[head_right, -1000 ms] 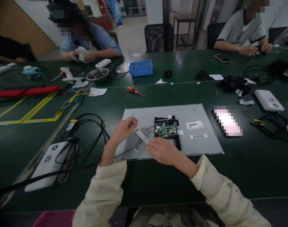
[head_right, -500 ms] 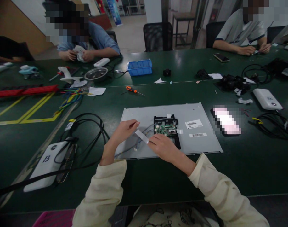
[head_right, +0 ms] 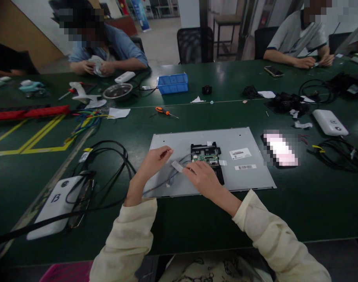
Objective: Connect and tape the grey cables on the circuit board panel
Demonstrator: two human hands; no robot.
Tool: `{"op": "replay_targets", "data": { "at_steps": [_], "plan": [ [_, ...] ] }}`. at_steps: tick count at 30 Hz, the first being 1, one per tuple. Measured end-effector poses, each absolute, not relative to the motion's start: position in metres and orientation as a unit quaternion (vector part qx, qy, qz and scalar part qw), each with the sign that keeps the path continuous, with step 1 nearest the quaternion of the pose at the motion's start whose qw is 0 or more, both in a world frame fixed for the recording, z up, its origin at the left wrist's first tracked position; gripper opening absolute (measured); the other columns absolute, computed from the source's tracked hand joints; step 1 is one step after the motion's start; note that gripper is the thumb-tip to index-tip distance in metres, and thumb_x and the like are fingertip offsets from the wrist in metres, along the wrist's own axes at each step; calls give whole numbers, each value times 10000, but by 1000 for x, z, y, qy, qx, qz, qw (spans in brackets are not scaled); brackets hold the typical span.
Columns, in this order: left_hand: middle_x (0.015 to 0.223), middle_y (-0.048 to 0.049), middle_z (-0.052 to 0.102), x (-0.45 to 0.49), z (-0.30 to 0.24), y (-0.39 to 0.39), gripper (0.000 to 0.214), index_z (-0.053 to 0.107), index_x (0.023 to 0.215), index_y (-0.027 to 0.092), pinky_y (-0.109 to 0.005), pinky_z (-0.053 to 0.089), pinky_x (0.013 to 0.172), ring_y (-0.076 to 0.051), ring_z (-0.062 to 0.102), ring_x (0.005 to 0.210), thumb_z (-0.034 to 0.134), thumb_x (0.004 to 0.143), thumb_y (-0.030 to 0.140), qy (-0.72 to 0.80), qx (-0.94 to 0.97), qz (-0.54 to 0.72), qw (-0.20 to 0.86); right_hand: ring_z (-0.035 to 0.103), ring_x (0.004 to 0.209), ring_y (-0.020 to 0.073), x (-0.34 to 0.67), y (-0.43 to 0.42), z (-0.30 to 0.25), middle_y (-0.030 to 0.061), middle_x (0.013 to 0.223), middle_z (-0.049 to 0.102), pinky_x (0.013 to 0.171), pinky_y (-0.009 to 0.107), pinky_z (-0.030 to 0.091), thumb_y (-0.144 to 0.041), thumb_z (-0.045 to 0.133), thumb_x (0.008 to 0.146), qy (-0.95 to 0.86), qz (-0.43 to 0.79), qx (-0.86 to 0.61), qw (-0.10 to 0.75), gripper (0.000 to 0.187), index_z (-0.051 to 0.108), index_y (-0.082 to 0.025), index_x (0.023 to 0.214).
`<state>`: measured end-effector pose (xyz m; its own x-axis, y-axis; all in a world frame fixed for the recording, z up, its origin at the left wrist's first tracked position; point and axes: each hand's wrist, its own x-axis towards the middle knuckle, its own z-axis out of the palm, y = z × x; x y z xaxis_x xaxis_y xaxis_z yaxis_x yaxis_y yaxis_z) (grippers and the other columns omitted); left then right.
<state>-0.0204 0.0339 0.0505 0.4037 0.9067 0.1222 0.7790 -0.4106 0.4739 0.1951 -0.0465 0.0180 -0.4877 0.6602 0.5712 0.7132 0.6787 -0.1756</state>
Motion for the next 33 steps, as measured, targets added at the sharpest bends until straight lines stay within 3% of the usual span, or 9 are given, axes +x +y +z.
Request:
{"op": "replay_targets", "data": {
  "at_steps": [8,15,18,22,25,33],
  "plan": [
    [649,20,580,-13,59,29,297,627,952,174,-225,362,601,-108,506,589,416,940,383,495,808,232,219,578,881,202,206,-41,22,83,925,644,800,346,456,-159,500,921,-791,-34,-453,409,181,659,-205,994],
    [581,43,578,-5,69,20,333,593,1131,181,-198,404,555,-90,505,511,449,921,396,467,774,223,364,587,890,198,207,-39,22,63,912,657,827,362,420,-188,533,913,-767,-53,-477,426,143,666,-212,963],
    [670,20,643,-3,70,16,414,514,1268,187,-190,406,497,-70,470,450,475,912,394,420,753,187,471,586,901,199,207,-39,22,59,921,661,848,375,399,-195,540,912,-760,-55,-483,432,139,667,-220,962],
    [960,-75,701,0,68,13,507,454,1352,182,-220,485,548,-77,564,516,523,888,376,362,725,164,563,580,892,195,206,-40,22,60,925,659,831,369,389,-200,529,918,-763,-47,-482,429,149,671,-221,960],
    [1071,-89,675,2,67,14,428,557,1257,175,-228,504,600,-89,612,603,546,874,366,370,729,186,545,579,891,192,205,-41,20,55,914,657,825,364,388,-191,528,917,-771,-37,-473,424,152,670,-221,961],
    [945,-53,687,-3,60,25,309,652,982,150,-190,445,515,-86,600,587,494,898,402,472,729,285,405,581,898,203,203,-43,20,70,942,657,813,363,424,-183,530,908,-791,-17,-450,416,191,659,-216,1045]
  ]
}}
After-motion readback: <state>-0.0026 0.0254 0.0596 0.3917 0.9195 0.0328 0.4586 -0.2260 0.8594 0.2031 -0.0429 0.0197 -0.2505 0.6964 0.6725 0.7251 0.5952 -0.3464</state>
